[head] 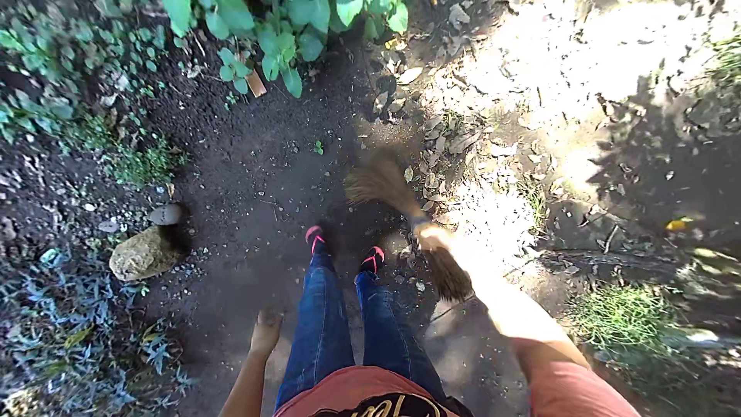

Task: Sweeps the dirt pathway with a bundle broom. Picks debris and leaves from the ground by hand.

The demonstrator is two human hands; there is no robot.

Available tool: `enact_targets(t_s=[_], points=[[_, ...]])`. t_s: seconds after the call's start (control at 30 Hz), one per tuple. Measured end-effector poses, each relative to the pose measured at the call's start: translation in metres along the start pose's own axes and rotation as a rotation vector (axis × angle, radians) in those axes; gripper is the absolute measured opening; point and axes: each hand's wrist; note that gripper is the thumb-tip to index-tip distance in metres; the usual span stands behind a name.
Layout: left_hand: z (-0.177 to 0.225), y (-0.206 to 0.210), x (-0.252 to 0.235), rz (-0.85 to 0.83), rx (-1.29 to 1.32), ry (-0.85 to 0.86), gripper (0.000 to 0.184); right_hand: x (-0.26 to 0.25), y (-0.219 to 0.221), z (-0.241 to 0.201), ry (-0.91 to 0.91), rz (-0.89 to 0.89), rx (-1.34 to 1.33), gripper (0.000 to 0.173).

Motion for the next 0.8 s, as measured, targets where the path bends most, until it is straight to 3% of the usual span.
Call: enact_targets(t_s=[0.03, 0.1, 0.17, 0.23, 0.3, 0.37, 0.43, 0.5, 0.6, 0.67, 0.73, 0.8], points=[[0.003, -0.006, -0.005, 0.003, -0.004, 0.004, 0.063, -0.023, -0.006, -0.002, -0.046, 0.179, -0.090, 0.027], [0.012, -0.018, -0.019, 0.000, -0.022, 0.004, 0.063, -0.052, 0.001, -0.017, -0.115, 0.360, -0.116, 0.059], [0.026, -0.030, -0.034, -0.026, -0.086, -0.004, 0.063, -0.061, 0.028, -0.021, -0.149, 0.416, -0.058, 0.091], [0.051, -0.043, -0.054, -0.062, -0.178, -0.002, 0.065, -0.042, 0.058, -0.029, -0.106, 0.380, -0.026, 0.107], [0.081, -0.059, -0.079, -0.122, -0.277, 0.014, 0.067, -0.002, 0.080, -0.038, -0.067, 0.199, -0.099, 0.103], [0.126, -0.082, -0.116, -0.181, -0.378, 0.049, 0.066, 0.019, 0.100, -0.046, -0.068, -0.006, -0.172, 0.086], [0.176, -0.108, -0.143, -0.191, -0.414, 0.081, 0.062, 0.009, 0.123, -0.051, -0.018, -0.222, -0.208, 0.059], [0.232, -0.132, -0.162, -0.161, -0.361, 0.118, 0.058, -0.021, 0.129, -0.071, 0.103, -0.350, -0.128, 0.050], [0.306, -0.170, -0.186, -0.103, -0.289, 0.188, 0.055, -0.081, 0.094, -0.102, 0.079, -0.232, -0.061, 0.039], [0.329, -0.194, -0.207, -0.072, -0.316, 0.248, 0.052, -0.108, 0.054, -0.116, -0.021, -0.012, -0.209, 0.035], [0.336, -0.207, -0.229, -0.054, -0.330, 0.262, 0.051, -0.113, 0.035, -0.131, -0.085, 0.165, -0.343, 0.044], [0.332, -0.208, -0.250, -0.033, -0.272, 0.215, 0.050, -0.108, 0.056, -0.132, -0.079, 0.245, -0.402, 0.069]])
Point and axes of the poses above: each hand's wrist, its own x-axis away from the middle knuckle, its own y-axis out of the palm, z = x × y, and after that the axes turned 2 degrees about x, right-handed
